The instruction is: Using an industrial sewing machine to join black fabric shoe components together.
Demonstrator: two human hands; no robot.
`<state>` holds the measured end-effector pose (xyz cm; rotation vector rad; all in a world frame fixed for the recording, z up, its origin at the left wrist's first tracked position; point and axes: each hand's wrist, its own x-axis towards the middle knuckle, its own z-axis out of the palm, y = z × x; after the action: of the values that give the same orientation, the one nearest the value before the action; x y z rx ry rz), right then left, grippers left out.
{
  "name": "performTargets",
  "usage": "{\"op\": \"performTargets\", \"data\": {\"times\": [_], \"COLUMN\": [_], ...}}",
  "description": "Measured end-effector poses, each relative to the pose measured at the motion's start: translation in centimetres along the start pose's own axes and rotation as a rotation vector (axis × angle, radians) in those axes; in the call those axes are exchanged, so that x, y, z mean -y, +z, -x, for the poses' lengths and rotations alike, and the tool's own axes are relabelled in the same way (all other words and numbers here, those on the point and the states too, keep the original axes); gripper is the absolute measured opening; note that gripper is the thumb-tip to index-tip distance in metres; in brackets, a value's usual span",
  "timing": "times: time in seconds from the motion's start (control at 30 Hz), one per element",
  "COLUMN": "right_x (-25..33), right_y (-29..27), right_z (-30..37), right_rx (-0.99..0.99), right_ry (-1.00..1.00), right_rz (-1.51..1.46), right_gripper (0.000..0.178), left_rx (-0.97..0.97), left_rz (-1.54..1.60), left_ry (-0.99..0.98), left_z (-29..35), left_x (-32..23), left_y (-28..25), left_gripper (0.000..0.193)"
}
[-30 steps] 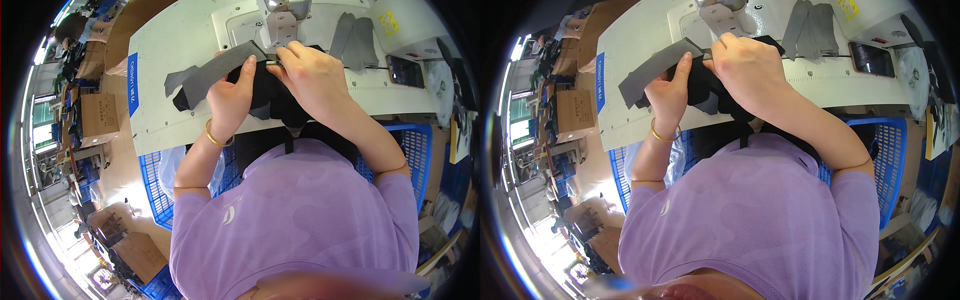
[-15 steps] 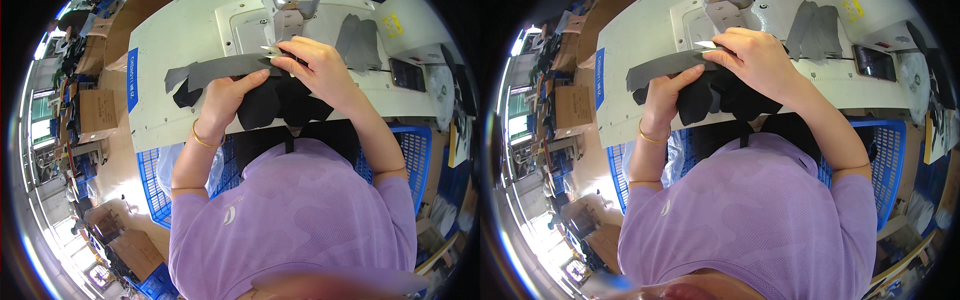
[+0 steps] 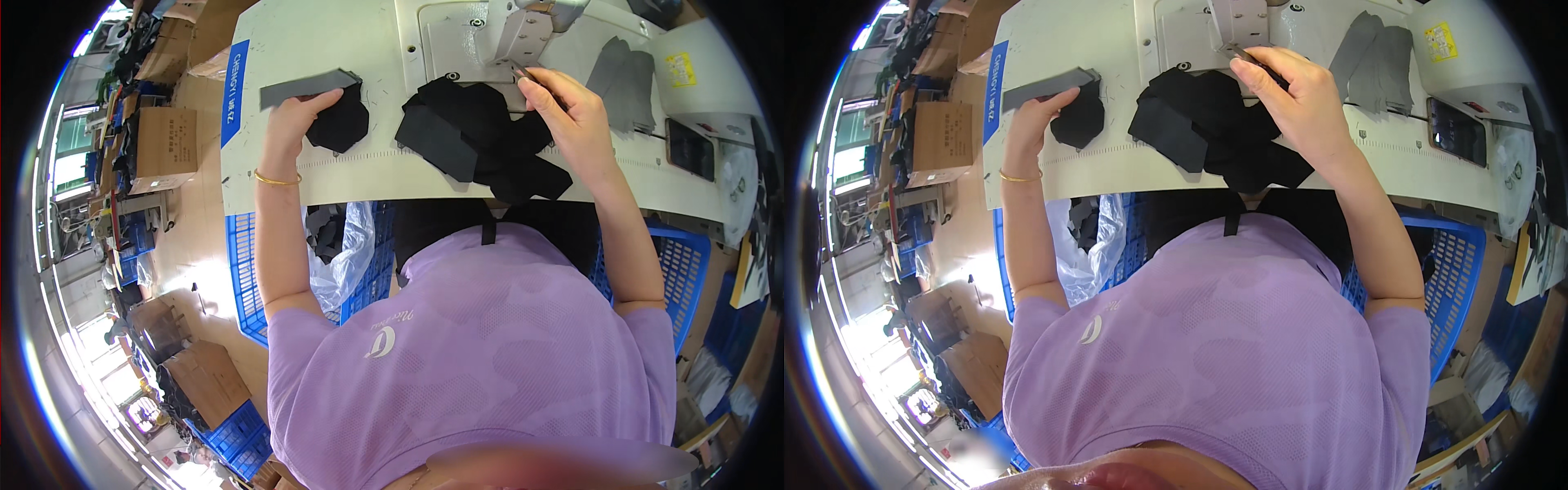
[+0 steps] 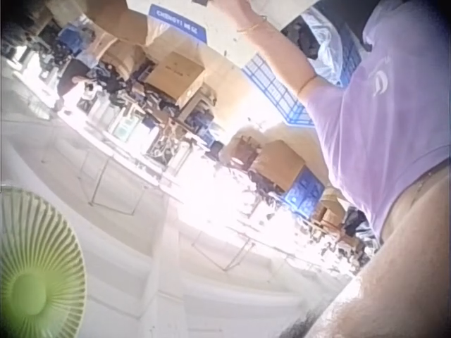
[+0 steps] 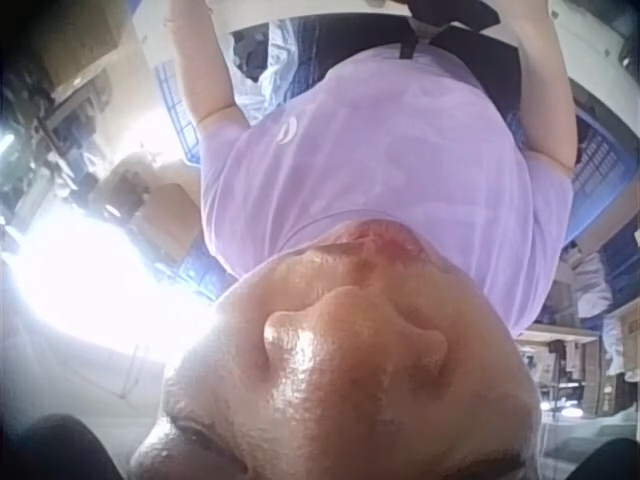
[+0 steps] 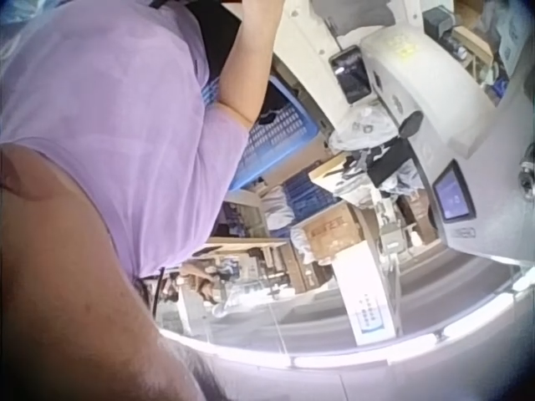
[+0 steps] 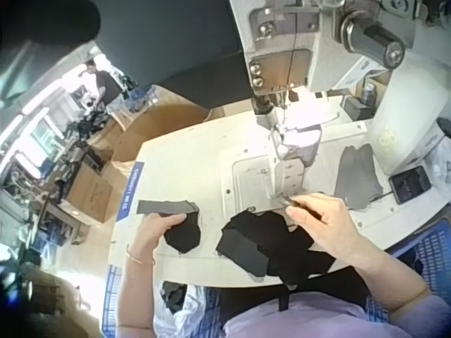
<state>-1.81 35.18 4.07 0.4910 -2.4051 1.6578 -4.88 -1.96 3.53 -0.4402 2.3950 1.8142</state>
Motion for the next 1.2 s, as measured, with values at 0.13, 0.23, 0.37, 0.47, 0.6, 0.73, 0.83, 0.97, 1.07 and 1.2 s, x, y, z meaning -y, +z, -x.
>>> {"op": "performTargets", "data": {"times": [0.13,0.23,0.37,0.47,0.6,0.73,0.83,0.97,1.07,1.2], "right_x": [-0.4,-1.1,-0.8,-1.0,-1.8,-2.0,-2.3,-1.7,-2.8,-8.3], "right_y": [-0.7,0.1,2.6,4.4,4.4,4.1,3.9,1.9,-3.7,-11.4], "right_z": [1.1,2.7,5.1,5.6,5.2,5.0,5.0,4.5,0.8,-4.0], "right_rx": [-0.031,-0.067,0.226,0.337,0.421,0.419,0.392,0.227,-0.102,-0.335], "right_ry": [0.129,-0.036,-0.427,-0.597,-0.591,-0.606,-0.614,-0.656,-0.547,-0.074], "right_rz": [0.099,0.195,0.211,0.378,0.435,0.396,0.387,0.298,0.381,0.883], "right_gripper": [0.027,0.022,0.021,0.032,0.033,0.029,0.026,0.022,0.020,0.023], "left_rx": [-0.484,-0.747,-0.365,-0.276,-0.320,-0.384,-0.278,-0.073,0.344,0.351], "left_rz": [-0.638,-0.749,-0.688,-0.652,-0.546,-0.156,0.348,0.538,0.533,0.015], "left_ry": [0.379,0.766,0.926,0.807,0.879,0.892,0.600,0.560,0.274,0.414], "left_z": [1.3,4.2,5.0,4.3,4.0,3.0,3.0,2.9,4.2,5.5], "left_x": [1.5,0.1,0.4,1.3,0.8,-0.7,-3.7,-7.4,-7.9,-8.4], "left_y": [0.3,4.8,12.5,14.3,14.9,13.6,11.4,7.5,5.0,8.3], "left_gripper": [0.052,0.051,0.044,0.040,0.026,0.015,0.012,0.012,0.014,0.012]}}
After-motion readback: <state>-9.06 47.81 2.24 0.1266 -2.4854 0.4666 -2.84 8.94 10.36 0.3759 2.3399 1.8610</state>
